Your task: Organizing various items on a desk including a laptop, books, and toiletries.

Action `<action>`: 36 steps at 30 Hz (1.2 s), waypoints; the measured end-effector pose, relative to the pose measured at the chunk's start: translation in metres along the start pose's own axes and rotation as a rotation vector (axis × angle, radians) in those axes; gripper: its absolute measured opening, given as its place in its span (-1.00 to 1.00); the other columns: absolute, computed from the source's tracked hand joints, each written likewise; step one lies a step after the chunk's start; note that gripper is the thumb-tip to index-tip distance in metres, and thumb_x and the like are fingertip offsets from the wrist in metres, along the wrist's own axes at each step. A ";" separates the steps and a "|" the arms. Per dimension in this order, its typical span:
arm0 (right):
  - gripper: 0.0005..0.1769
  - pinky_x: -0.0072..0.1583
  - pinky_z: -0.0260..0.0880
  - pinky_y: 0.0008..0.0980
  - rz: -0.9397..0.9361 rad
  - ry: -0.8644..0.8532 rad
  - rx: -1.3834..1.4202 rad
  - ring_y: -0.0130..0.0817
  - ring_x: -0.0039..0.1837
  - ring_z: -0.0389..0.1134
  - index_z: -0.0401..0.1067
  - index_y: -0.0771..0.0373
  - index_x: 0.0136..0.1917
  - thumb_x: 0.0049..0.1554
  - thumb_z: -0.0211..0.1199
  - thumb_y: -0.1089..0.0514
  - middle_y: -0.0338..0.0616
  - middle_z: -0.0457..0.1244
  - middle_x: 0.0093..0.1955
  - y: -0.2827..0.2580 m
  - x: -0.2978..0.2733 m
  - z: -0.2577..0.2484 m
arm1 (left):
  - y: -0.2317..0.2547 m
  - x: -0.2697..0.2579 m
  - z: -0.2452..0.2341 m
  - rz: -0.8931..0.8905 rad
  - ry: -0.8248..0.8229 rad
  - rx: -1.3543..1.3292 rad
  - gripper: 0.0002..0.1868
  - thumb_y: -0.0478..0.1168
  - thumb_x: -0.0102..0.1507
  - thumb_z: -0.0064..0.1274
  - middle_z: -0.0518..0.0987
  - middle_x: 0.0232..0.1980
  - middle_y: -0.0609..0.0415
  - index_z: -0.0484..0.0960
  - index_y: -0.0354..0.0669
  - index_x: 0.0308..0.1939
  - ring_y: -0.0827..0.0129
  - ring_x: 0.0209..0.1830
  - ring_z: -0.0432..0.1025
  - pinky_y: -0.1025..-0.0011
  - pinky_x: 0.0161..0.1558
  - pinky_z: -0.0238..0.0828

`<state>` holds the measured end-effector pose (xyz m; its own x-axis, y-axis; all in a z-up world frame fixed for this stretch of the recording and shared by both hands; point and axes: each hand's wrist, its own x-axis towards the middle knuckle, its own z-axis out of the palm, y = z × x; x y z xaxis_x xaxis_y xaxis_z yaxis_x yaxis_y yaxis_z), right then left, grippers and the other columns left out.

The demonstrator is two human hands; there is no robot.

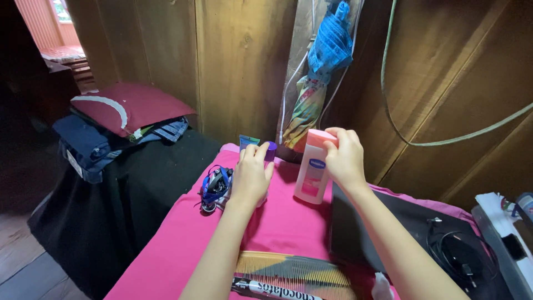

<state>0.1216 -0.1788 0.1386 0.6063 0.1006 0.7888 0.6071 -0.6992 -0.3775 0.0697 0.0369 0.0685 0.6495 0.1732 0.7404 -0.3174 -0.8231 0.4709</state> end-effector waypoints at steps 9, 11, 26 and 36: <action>-0.73 0.16 0.38 -0.12 0.007 0.021 -0.012 0.04 0.09 0.38 0.52 0.24 0.13 0.12 0.30 0.29 0.09 0.31 0.04 0.034 -0.011 -0.001 | 0.002 0.000 0.001 0.011 0.003 0.002 -0.42 -0.20 0.16 0.25 0.48 0.03 -0.10 0.51 -0.18 0.26 0.00 0.09 0.40 0.12 0.04 0.43; -0.72 0.16 0.38 -0.13 0.001 0.024 -0.021 0.04 0.09 0.38 0.52 0.23 0.12 0.11 0.30 0.30 0.09 0.31 0.03 0.034 -0.011 -0.004 | 0.001 0.000 0.000 0.010 -0.013 0.004 -0.42 -0.19 0.17 0.25 0.48 0.03 -0.10 0.51 -0.18 0.26 -0.01 0.08 0.40 0.11 0.04 0.43; -0.66 0.17 0.39 -0.17 -0.032 0.062 0.030 0.02 0.11 0.38 0.52 0.24 0.15 0.08 0.29 0.39 0.08 0.30 0.07 0.041 -0.005 -0.001 | -0.003 0.000 0.003 0.033 0.016 0.010 -0.42 -0.18 0.16 0.24 0.50 0.05 -0.11 0.51 -0.21 0.26 -0.02 0.11 0.41 0.10 0.08 0.42; -0.53 0.38 0.22 -0.18 0.041 0.045 0.174 0.01 0.35 0.26 0.42 0.25 0.33 0.13 0.24 0.30 0.10 0.20 0.31 0.057 -0.009 0.012 | 0.000 0.000 -0.001 -0.003 -0.016 0.004 -0.42 -0.20 0.18 0.23 0.50 0.07 -0.11 0.50 -0.17 0.28 -0.03 0.12 0.41 0.09 0.08 0.42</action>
<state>0.1571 -0.2116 0.1046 0.6115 0.0402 0.7902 0.6644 -0.5685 -0.4852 0.0694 0.0371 0.0691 0.6616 0.1669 0.7311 -0.3127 -0.8247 0.4713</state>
